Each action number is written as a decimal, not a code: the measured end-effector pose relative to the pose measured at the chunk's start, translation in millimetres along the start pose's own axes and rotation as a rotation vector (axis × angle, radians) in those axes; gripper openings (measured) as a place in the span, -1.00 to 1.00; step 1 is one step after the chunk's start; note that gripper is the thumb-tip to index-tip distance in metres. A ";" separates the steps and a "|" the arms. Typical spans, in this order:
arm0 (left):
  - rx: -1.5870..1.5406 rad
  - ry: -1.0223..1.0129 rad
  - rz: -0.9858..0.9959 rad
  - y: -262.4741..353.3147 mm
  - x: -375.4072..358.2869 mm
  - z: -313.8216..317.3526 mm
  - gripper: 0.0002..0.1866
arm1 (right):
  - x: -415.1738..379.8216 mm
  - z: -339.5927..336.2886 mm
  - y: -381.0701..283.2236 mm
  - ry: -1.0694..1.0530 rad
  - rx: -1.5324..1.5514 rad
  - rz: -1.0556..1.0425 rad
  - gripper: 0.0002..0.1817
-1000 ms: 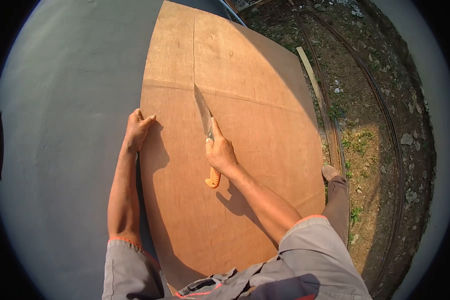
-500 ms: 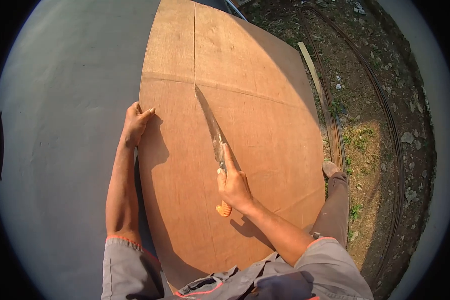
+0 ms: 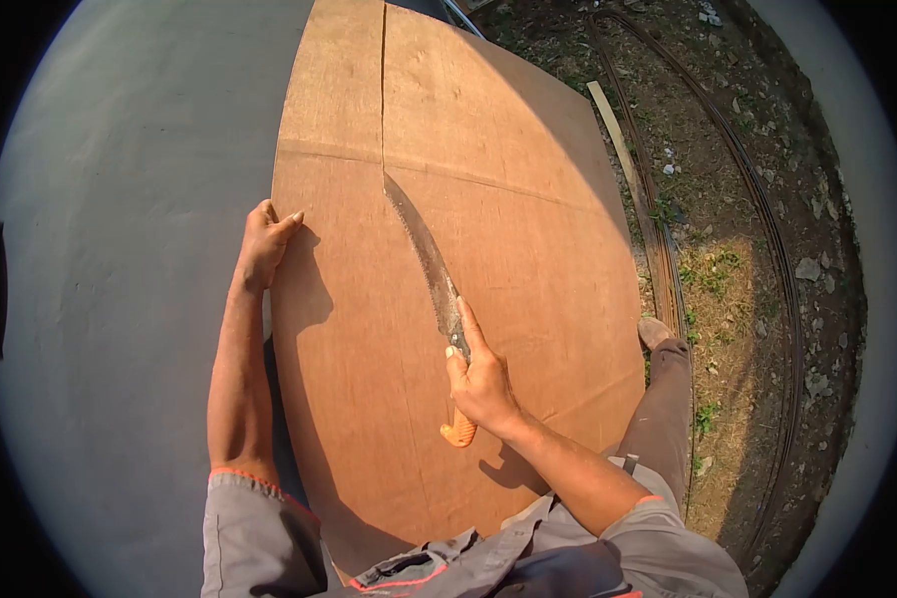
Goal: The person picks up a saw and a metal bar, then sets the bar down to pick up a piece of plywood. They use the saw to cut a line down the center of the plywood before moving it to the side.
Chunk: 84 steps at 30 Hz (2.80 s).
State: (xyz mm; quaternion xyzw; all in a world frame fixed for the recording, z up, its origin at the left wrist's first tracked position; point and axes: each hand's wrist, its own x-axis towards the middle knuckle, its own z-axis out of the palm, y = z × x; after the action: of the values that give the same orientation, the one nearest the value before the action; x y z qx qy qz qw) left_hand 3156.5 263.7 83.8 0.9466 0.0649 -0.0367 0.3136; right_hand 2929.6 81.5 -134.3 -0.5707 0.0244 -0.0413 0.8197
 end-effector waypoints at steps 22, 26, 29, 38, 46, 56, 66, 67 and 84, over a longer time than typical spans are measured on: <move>0.025 0.000 -0.046 2.3 -0.2 -0.7 -0.70 | 24.1 8.6 -6.0 -0.076 -0.010 0.099 -0.20; 0.003 0.016 0.012 -1.6 6.5 0.5 -0.70 | 23.4 -0.9 -9.2 -0.058 0.028 0.027 -0.20; 0.032 0.034 0.009 7.3 2.9 3.2 -0.70 | 104.5 21.2 -17.4 -0.156 0.012 0.222 -0.20; 0.046 0.019 -0.017 3.7 3.7 0.1 -0.68 | 11.9 11.6 1.4 -0.045 -0.043 0.016 -0.21; 0.012 0.003 -0.020 -1.6 6.5 -2.0 -0.69 | -7.2 18.4 -4.7 -0.102 -0.141 0.096 -0.21; 0.055 -0.021 -0.061 16.9 -1.6 1.5 -0.69 | 71.3 31.1 -4.8 -0.106 -0.002 0.182 -0.20; 0.010 0.009 0.015 8.0 4.6 0.8 -0.68 | 101.1 55.1 7.6 -0.062 -0.039 0.192 -0.21; 0.064 0.022 0.041 3.5 12.1 -0.8 -0.69 | 104.7 56.8 11.2 -0.054 -0.034 0.187 -0.21; 0.059 0.053 -0.090 19.0 -2.5 5.6 -0.66 | 66.3 -12.8 -44.6 -0.146 0.100 0.333 -0.26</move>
State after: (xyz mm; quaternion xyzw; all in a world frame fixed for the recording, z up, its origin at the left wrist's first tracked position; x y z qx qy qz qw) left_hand 3156.7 245.0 90.8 0.9522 0.1145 -0.0277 0.2819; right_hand 2992.7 47.8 -96.4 -0.5186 0.0567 0.1355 0.8423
